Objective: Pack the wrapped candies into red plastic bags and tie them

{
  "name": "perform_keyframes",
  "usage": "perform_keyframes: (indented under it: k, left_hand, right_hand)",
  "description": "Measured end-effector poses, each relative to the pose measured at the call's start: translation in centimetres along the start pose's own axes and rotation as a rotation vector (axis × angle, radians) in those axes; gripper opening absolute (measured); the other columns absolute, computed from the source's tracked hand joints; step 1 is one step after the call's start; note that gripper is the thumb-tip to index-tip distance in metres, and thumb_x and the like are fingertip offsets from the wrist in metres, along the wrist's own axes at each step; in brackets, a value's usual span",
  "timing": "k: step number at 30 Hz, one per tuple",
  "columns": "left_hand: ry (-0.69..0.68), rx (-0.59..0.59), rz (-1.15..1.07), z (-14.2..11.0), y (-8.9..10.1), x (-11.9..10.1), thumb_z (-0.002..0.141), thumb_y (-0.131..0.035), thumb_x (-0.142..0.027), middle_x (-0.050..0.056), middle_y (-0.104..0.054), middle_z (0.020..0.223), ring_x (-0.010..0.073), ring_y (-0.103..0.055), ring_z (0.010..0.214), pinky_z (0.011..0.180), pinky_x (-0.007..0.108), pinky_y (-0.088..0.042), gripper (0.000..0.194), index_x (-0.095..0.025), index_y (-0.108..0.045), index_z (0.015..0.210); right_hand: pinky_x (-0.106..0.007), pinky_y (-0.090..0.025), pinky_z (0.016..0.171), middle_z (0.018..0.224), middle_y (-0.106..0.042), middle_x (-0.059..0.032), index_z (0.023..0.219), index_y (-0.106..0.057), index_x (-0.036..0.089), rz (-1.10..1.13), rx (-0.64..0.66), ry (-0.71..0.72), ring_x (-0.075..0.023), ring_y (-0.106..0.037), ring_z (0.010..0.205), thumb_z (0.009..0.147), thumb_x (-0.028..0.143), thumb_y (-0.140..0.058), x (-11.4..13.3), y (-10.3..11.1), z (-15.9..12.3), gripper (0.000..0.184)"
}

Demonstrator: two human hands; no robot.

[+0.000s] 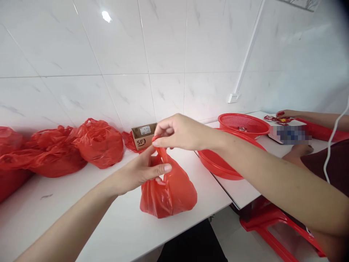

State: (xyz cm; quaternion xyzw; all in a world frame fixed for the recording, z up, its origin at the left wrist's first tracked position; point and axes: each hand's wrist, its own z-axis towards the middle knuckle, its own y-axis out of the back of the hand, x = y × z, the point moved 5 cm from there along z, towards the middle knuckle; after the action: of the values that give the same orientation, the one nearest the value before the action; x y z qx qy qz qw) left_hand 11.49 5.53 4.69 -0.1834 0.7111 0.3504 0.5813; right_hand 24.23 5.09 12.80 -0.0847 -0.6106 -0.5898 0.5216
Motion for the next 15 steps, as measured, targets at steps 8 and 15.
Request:
perform_keyframes:
  k: [8,15]
  left_hand:
    - [0.084,-0.215,-0.224,0.9,1.5,1.4,0.089,-0.053,-0.052,-0.009,-0.014,0.055,0.0075,-0.014,0.048,0.047,0.021,-0.028,0.038,-0.019,-0.052,0.069]
    - [0.065,-0.255,-0.295,1.0,2.9,2.6,0.094,-0.047,-0.047,-0.003,-0.049,0.058,0.0093,-0.034,0.05,0.055,0.023,-0.039,0.03,-0.02,-0.06,0.096]
  right_hand:
    - [-0.028,-0.049,0.075,0.101,-0.067,-0.0023,0.101,-0.062,0.019,0.056,-0.051,0.078,-0.0134,-0.061,0.089,0.08,0.015,-0.058,-3.8,-1.8,1.0,0.022]
    - [-0.027,-0.046,0.072,0.086,-0.059,0.0008,0.088,-0.054,0.02,0.09,-0.211,0.107,-0.0109,-0.055,0.078,0.081,0.015,-0.054,-4.1,-1.2,-0.8,0.008]
